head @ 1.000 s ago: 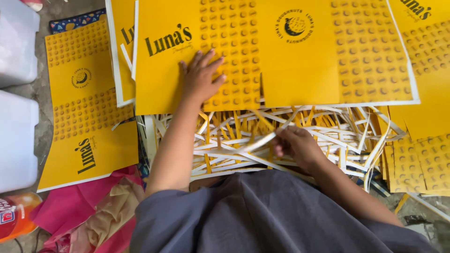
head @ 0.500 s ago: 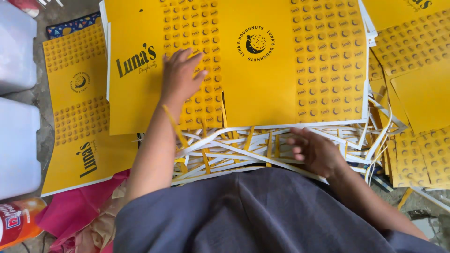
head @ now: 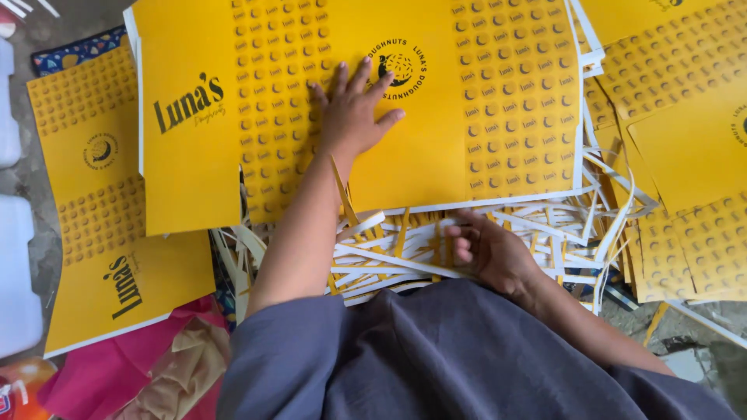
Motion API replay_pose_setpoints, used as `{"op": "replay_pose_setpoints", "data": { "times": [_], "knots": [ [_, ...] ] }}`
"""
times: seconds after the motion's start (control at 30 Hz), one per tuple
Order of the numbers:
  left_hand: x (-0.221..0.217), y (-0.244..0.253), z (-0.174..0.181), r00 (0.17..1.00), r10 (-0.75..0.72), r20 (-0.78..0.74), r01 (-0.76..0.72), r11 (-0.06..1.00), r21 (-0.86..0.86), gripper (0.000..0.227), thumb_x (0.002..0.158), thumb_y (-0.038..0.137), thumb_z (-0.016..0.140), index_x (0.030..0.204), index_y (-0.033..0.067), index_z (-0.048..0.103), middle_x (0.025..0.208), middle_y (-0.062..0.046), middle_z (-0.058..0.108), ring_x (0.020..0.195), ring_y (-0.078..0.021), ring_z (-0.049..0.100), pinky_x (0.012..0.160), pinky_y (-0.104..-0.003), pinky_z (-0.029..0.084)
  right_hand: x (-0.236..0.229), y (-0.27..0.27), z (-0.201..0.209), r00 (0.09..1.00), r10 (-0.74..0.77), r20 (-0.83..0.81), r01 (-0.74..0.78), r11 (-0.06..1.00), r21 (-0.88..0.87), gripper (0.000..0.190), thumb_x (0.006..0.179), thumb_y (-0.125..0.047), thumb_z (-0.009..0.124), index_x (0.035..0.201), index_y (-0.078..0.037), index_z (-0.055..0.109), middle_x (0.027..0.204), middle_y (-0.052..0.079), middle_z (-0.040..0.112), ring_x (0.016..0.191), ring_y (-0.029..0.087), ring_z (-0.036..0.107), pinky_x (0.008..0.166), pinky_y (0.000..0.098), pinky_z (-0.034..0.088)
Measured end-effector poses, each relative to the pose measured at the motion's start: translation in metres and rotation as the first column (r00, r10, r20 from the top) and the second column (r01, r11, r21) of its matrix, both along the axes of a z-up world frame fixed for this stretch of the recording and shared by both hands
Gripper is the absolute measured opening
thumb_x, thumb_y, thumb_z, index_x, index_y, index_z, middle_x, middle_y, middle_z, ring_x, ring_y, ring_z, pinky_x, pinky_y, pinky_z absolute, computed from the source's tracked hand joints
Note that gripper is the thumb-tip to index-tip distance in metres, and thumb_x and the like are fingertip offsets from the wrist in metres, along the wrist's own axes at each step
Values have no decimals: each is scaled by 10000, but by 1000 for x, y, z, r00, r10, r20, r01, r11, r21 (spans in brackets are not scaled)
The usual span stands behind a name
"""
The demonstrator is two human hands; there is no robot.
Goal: Peeling off waste strips from the edges of printed yellow cardboard sheets
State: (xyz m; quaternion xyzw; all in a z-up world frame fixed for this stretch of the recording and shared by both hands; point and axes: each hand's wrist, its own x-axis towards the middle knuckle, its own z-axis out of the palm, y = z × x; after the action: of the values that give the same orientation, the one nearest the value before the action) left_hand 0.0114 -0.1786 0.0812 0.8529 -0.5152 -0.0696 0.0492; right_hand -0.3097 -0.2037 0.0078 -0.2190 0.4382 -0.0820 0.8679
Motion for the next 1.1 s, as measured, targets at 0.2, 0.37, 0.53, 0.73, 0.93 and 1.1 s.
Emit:
{"op": "replay_pose_setpoints", "data": {
  "times": [0.2,0.37,0.53,0.73,0.93,1.1],
  "knots": [
    [18,-4,-3,999,4,37,-3,1000,-19,690,975,700,378,1587,386,319,1690,-11,145,1529,-436,68,1102,-813,71,21,-27,-29,991,-109,84,107,994,25,233,1053,-366,591,1042,-136,627,930,135,741,621,144,636,542,244,573],
    [20,-4,-17,993,13,117,-7,999,-52,695,973,712,381,1588,395,315,1692,2,151,1537,-425,86,1111,-801,39,34,-24,-24,991,-125,42,131,967,-220,254,1038,-302,617,1044,-49,604,835,189,702,574,218,617,525,328,541],
    [18,-3,-9,998,18,63,-15,998,-57,680,979,685,418,1585,384,341,1688,3,150,1535,-427,78,1112,-805,30,34,-19,-3,993,-120,-6,112,943,-313,268,1032,-286,634,985,-23,618,758,164,656,509,238,561,502,338,489],
    [16,-5,3,1000,20,14,-20,1000,2,698,987,690,356,1610,384,281,1698,5,81,1538,-418,3,1128,-788,-6,-3,-8,-3,997,-43,-60,17,926,-378,287,1059,-235,582,1022,40,654,736,170,646,481,236,563,457,329,467],
    [14,3,0,999,-35,24,35,999,1,705,986,678,368,1610,361,288,1699,-3,88,1540,-420,24,1115,-797,0,-59,-25,-3,988,-34,-149,-13,953,-304,484,1081,-415,459,1201,18,639,923,231,695,586,275,591,549,393,515],
    [13,18,7,993,-85,84,88,995,-41,668,986,581,522,1591,333,388,1684,-103,261,1518,-461,216,1104,-819,139,-107,-72,-38,970,-199,-137,114,879,-464,601,1136,-461,414,1415,58,534,1011,220,695,711,264,699,598,422,636]
  ]
}}
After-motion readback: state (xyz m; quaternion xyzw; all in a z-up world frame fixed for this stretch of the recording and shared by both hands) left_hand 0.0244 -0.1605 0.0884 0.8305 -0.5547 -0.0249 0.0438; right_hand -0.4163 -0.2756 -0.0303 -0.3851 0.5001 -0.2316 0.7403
